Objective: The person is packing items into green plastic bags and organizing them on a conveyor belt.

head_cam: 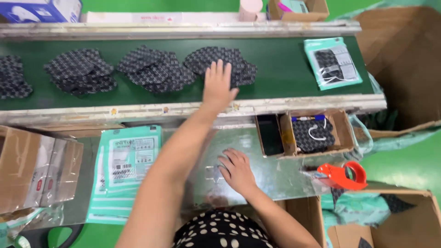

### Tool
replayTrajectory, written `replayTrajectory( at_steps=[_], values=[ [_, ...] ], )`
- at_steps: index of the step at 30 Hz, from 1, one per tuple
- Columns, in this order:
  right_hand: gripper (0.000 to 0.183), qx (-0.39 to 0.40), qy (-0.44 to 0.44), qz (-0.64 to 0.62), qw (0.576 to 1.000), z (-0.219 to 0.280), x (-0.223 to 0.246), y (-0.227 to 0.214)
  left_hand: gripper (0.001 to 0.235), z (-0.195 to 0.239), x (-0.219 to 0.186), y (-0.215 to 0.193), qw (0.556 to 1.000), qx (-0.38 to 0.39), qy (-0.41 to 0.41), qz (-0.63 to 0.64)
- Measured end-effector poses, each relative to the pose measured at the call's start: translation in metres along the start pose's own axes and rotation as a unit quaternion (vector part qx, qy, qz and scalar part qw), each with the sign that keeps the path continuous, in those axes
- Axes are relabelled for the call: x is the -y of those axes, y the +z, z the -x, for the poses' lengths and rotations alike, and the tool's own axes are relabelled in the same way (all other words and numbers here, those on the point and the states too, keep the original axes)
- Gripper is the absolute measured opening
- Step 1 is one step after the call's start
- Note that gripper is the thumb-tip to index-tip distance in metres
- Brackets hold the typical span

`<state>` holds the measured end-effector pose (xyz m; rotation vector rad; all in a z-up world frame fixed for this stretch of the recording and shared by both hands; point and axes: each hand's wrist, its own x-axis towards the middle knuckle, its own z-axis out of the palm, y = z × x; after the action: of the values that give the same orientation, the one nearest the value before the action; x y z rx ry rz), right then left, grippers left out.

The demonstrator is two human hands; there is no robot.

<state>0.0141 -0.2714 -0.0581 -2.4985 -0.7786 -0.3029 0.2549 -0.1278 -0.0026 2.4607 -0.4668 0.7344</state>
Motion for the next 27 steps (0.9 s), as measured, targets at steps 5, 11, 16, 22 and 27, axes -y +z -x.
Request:
replayTrajectory(
  at_steps=[5, 11, 16, 22, 27],
  values=[
    [0.034, -0.001, 0.016, -0.038, 0.999, -0.002, 0.0, 0.0, 0.066, -0.008, 0.029, 0.067, 0.972, 0.13, -0.062, -0.187],
    [0.051, -0.052, 0.127, -0.149, 0.979, 0.016, -0.019, 0.022, 0.042, 0.011, 0.02, -0.01, 0.986, 0.152, 0.038, -0.058],
    [0.083, -0.244, 0.095, -0.136, 0.955, -0.014, 0.008, -0.025, 0.038, 0.092, -0.04, -0.12, 0.976, 0.085, 0.166, 0.114],
    [0.079, -0.152, -0.072, -0.17, 0.971, 0.004, -0.029, 0.001, 0.065, 0.17, -0.04, -0.186, 0.927, 0.177, 0.141, 0.3],
    [0.091, -0.026, -0.07, -0.242, 0.967, -0.004, 0.004, -0.009, 0.105, 0.232, 0.008, -0.16, 0.929, 0.192, -0.041, 0.314]
  ],
)
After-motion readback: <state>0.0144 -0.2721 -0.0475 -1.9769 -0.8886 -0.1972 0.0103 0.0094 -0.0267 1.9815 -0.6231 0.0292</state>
